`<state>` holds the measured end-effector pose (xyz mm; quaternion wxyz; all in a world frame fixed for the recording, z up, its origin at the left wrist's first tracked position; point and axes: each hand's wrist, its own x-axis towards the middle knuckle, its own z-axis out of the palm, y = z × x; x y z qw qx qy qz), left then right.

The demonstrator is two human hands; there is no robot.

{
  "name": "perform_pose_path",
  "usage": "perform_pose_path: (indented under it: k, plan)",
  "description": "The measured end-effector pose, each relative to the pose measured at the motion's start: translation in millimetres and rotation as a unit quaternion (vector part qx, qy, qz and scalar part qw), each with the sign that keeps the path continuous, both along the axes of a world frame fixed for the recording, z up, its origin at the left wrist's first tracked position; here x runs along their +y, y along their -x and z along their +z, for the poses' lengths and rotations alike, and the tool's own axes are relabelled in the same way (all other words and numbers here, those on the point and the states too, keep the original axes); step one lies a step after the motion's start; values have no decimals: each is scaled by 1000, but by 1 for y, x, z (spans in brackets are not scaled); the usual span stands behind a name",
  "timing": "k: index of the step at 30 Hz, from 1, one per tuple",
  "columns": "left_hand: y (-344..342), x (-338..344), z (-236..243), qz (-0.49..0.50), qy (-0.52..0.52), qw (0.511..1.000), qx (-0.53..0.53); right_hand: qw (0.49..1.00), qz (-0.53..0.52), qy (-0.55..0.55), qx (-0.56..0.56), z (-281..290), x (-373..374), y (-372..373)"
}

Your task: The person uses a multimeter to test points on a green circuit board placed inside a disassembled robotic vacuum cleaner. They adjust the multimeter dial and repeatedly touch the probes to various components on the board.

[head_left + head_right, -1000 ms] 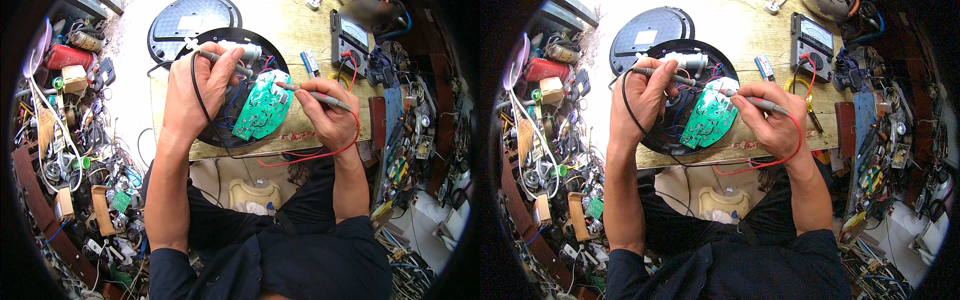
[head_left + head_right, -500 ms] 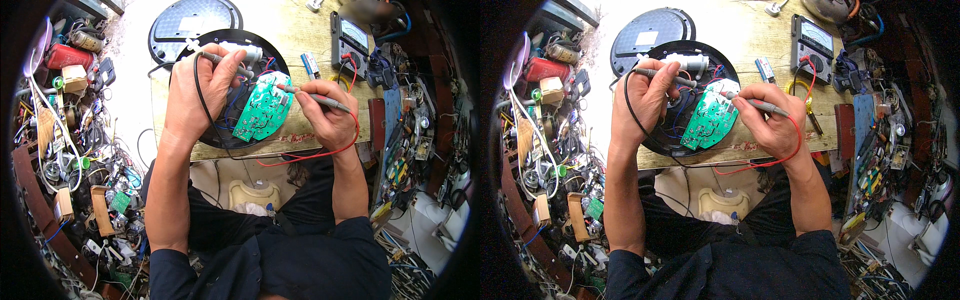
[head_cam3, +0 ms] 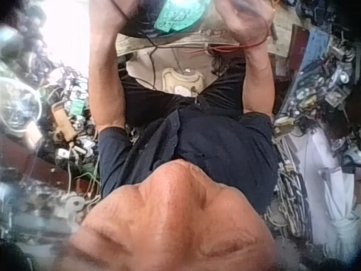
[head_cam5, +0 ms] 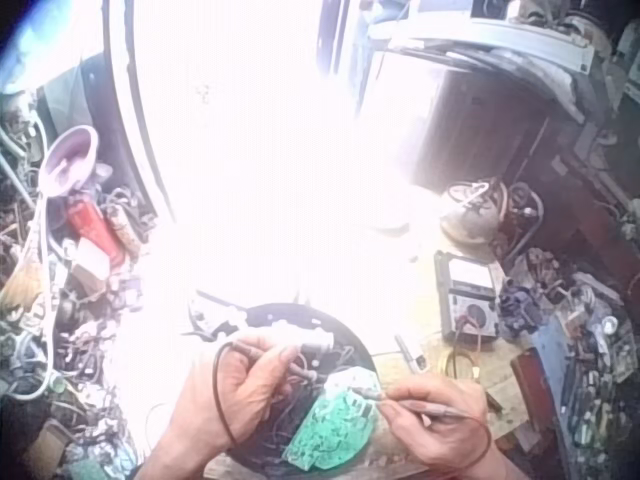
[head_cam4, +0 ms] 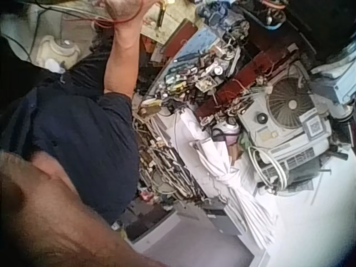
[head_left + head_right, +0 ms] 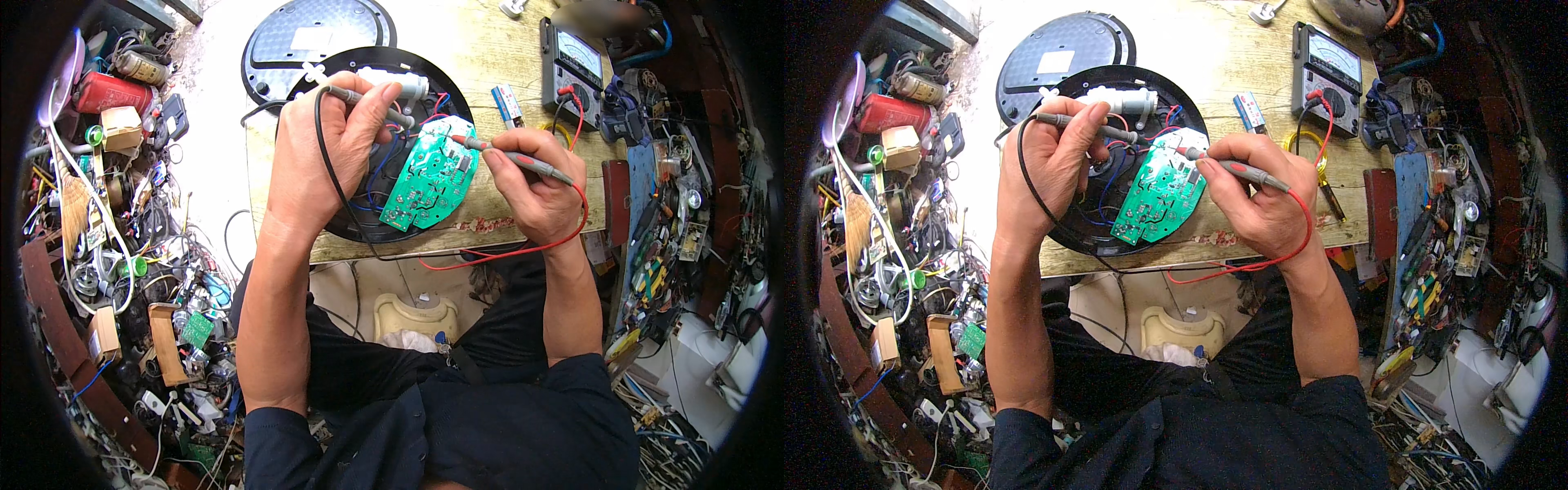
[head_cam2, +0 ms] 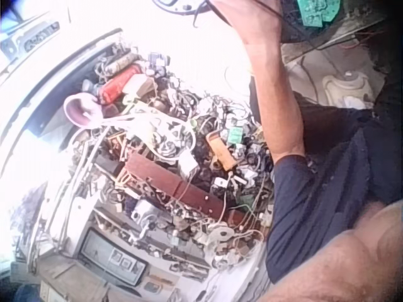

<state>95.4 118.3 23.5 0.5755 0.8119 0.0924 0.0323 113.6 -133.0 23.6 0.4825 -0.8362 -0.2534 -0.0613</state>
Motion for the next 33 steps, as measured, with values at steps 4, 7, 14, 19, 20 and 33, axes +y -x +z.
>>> perform_pose_path:
  k: [4, 7, 14, 19, 20, 33]
  plan:
    - [0, 0, 2, 2, -1, 1000, 3, 1000, 0, 2, 6, 0, 0, 0]
    - [0, 0, -3, -6, 20, 1000, -2, 1000, -1, -4, 2, -1, 0, 0]
    - [-1, 1, 2, -1, -9, 1000, 3, 1000, -9, -9, 5, 1, 0, 0]
    - [-1, 0, 2, 1, -6, 1000, 2, 1000, -6, -16, -4, 0, -1, -1]
    - [-1, 0, 3, 2, -7, 1000, 1, 1000, -6, -14, -5, 0, -1, -1]
    - [0, 0, 0, -9, 6, 1000, 5, 1000, 5, -12, -12, -1, -2, -1]
